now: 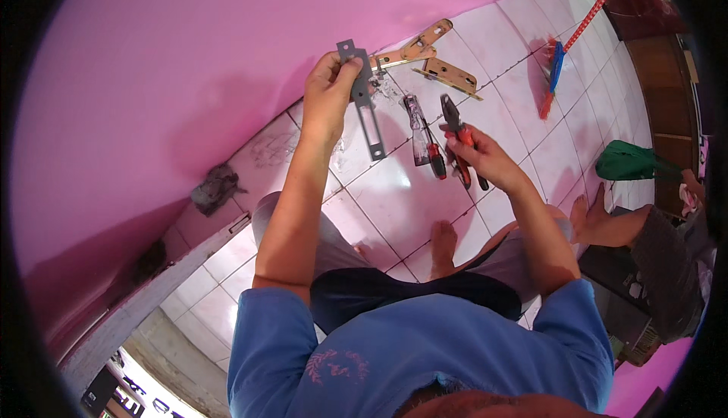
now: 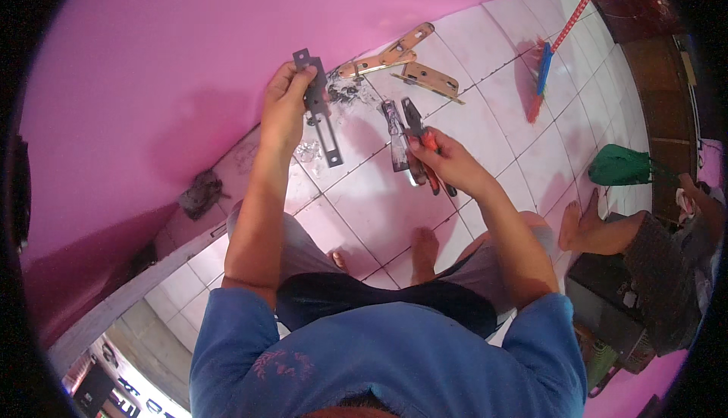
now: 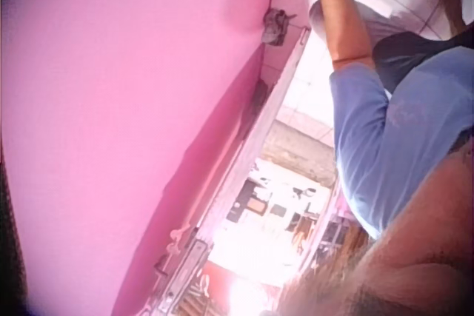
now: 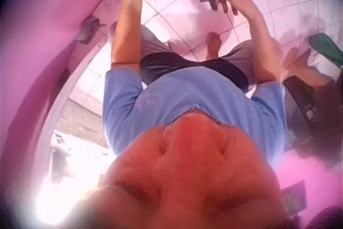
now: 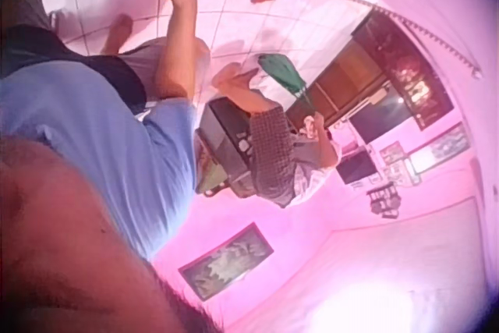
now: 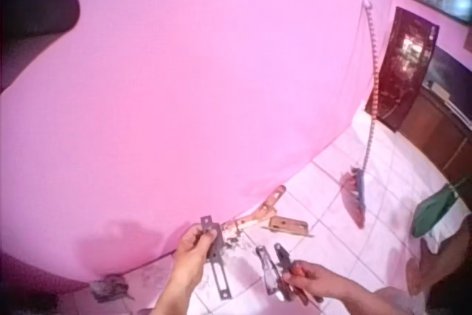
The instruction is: The person trims a metal strike plate using pliers, aligns and screws it into the door frame using a screwdriver, and attaches the lock handle mechanism onto the door.
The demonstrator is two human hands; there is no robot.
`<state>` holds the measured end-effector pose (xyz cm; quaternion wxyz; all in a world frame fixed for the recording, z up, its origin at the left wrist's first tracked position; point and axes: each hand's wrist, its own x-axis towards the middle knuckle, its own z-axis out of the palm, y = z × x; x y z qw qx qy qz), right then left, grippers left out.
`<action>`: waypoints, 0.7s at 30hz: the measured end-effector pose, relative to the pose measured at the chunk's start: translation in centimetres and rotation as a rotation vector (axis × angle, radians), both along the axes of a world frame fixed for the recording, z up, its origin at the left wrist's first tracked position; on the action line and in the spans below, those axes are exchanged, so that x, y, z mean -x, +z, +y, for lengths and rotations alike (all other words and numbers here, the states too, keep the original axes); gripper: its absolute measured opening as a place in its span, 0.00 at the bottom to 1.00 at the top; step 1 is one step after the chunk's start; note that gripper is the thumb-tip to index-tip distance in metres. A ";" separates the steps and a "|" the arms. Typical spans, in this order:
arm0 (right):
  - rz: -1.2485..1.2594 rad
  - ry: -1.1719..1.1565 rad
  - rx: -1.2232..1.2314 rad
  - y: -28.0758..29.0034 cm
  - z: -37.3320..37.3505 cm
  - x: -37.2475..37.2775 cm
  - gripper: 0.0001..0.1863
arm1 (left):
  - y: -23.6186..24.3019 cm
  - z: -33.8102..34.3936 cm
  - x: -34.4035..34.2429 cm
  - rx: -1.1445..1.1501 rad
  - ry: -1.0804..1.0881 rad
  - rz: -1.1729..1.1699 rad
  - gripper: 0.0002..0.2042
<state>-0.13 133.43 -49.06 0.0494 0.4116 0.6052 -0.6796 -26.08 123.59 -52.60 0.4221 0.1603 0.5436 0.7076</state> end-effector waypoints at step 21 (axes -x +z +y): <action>0.163 0.092 0.310 2.4 1.4 6.5 0.20 | -0.4 -1.8 0.3 -0.026 -0.108 0.147 0.08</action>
